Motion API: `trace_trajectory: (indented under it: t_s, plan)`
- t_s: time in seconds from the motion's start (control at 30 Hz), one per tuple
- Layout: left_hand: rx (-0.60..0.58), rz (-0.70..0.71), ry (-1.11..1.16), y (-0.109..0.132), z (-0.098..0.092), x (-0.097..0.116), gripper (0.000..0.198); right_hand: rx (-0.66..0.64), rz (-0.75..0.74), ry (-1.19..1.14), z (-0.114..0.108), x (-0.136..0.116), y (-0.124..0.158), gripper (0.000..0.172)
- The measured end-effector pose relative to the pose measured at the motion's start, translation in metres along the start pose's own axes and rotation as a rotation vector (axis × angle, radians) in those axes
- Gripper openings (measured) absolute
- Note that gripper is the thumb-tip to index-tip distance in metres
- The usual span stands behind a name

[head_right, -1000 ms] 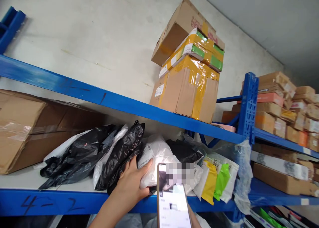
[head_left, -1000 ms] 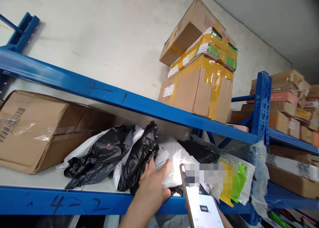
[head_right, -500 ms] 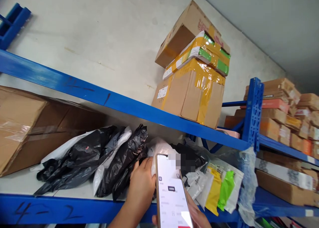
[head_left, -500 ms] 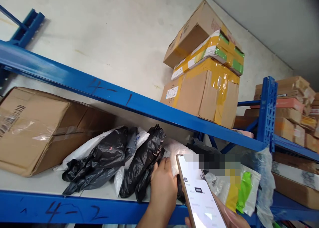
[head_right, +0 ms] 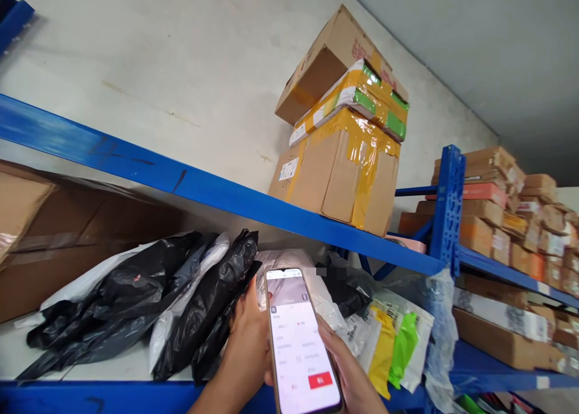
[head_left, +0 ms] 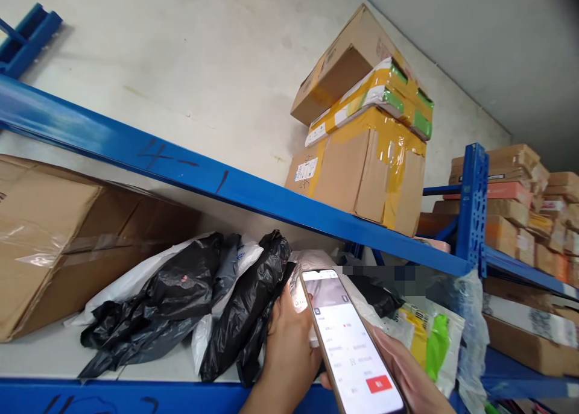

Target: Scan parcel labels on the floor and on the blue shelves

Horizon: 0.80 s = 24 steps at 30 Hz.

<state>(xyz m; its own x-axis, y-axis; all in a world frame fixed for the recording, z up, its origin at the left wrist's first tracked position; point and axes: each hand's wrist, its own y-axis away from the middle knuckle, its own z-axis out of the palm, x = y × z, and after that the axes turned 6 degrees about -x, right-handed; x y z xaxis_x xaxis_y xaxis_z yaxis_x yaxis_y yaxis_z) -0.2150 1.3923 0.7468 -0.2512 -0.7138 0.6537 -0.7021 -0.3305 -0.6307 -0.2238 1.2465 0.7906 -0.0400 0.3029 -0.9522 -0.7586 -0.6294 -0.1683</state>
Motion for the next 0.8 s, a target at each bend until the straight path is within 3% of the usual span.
trace_trajectory:
  t_s: [0.1,0.37,0.57,0.8]
  plan:
    - [0.1,-0.077,0.171,-0.001,0.0,0.003,0.061,-0.091,0.014,0.061,0.012,-0.006,-0.009,0.065]
    - [0.096,0.067,0.312,-0.001,0.002,-0.001,0.075,-0.164,0.046,0.072,0.02,-0.015,-0.03,0.065]
    - [0.139,0.048,0.434,-0.001,0.003,0.002,0.054,-0.175,0.064,0.115,0.018,-0.012,-0.035,0.068]
    - [0.086,-0.018,0.389,-0.001,-0.002,0.007,0.053,-0.167,-0.009,0.145,0.026,-0.015,-0.028,0.068]
